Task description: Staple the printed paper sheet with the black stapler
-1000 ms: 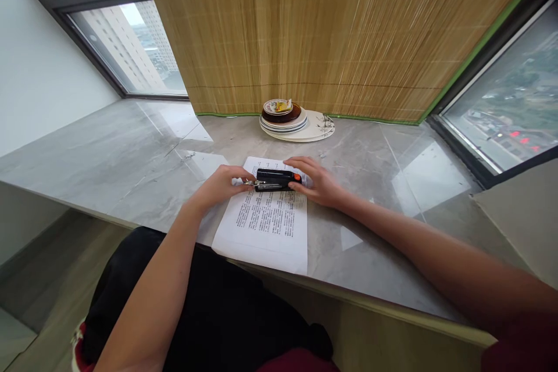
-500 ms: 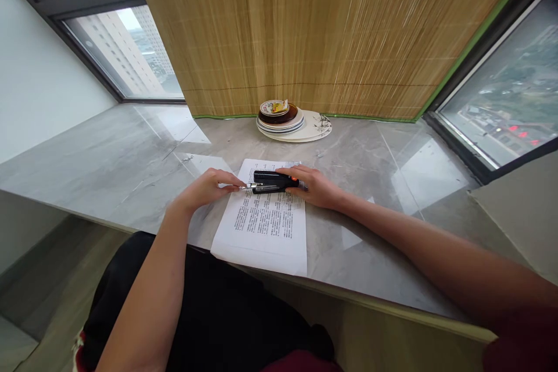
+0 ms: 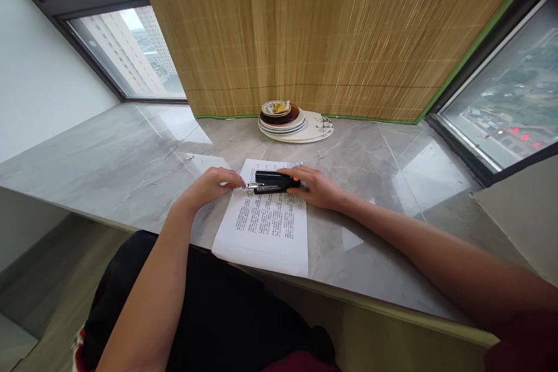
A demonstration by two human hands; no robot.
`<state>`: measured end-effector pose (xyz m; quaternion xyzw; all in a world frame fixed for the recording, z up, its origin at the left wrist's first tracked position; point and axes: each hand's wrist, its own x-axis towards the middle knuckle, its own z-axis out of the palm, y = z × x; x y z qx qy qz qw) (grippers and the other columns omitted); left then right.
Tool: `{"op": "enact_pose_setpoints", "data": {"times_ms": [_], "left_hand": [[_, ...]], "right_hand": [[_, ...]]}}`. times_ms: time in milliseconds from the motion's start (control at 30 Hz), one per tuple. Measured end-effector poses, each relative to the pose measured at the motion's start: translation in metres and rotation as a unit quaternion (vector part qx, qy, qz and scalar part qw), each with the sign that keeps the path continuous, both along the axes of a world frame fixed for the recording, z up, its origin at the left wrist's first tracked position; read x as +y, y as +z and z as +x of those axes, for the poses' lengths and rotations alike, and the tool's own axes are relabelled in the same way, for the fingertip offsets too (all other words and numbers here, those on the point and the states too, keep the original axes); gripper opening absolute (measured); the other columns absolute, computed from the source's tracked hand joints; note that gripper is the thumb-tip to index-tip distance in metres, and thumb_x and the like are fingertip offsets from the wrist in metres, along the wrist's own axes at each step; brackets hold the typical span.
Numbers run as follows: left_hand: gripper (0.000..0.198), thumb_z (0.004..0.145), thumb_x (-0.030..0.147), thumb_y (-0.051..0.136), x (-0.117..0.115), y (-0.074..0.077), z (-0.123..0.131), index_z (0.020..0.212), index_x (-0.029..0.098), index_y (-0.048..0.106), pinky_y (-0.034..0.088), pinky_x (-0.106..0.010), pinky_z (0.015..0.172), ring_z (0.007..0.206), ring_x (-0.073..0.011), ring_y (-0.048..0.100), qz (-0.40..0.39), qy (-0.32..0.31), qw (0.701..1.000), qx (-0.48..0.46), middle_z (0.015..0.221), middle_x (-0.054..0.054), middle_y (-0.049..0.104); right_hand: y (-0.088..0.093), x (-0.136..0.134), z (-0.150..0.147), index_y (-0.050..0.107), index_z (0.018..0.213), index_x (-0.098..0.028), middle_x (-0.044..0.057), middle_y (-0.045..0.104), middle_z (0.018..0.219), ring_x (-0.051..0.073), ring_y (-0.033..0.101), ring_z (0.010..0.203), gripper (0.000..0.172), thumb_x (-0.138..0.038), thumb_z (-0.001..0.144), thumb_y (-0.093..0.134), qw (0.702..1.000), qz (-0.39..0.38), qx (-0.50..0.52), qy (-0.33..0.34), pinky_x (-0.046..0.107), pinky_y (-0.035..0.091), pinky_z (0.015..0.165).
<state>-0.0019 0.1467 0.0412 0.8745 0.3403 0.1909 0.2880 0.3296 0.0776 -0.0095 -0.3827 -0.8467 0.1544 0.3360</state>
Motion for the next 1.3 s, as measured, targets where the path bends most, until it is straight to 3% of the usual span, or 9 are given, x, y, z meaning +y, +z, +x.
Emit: {"op": "enact_pose_setpoints", "data": {"times_ms": [200,667,1000,1300], "left_hand": [[0.015,0.089,0.026,0.068,0.0,-0.001,0.002,0.086,0.028,0.082,0.055,-0.04,0.094,0.092,-0.0233,0.072,0.023,-0.012,1.0,-0.009,0.097,-0.005,0.079],[0.019,0.098,0.02,0.059,0.003,-0.013,0.017,0.091,0.025,0.076,0.051,-0.037,0.088,0.088,-0.0181,0.073,0.199,-0.078,0.977,0.012,0.097,-0.001,0.08],[0.019,0.097,0.016,0.056,0.005,-0.022,0.024,0.089,0.022,0.071,0.047,-0.036,0.085,0.086,-0.0172,0.073,0.24,-0.072,0.968,0.029,0.092,0.001,0.079],[0.019,0.097,0.015,0.056,-0.001,-0.02,0.032,0.083,0.021,0.068,0.046,-0.035,0.08,0.079,-0.0168,0.071,0.246,-0.05,0.967,0.049,0.085,0.001,0.077]], "right_hand": [[0.001,0.0,0.0,0.052,0.149,-0.029,0.01,0.068,0.122,0.026,0.064,0.11,0.054,-0.023,0.097,0.064,1.0,0.0,0.005,0.003,0.045,0.053,0.098],[0.0,0.002,-0.002,0.052,0.149,-0.028,0.01,0.068,0.12,0.027,0.064,0.109,0.054,-0.024,0.096,0.064,1.0,0.009,0.003,0.001,0.047,0.054,0.097],[0.001,0.002,-0.002,0.054,0.148,-0.029,0.009,0.069,0.124,0.027,0.065,0.111,0.053,-0.025,0.096,0.064,1.0,0.012,0.012,0.004,0.046,0.053,0.099],[0.0,0.002,-0.002,0.054,0.148,-0.028,0.009,0.069,0.122,0.026,0.065,0.11,0.053,-0.025,0.096,0.065,1.0,0.013,0.01,0.002,0.045,0.053,0.099]]}}
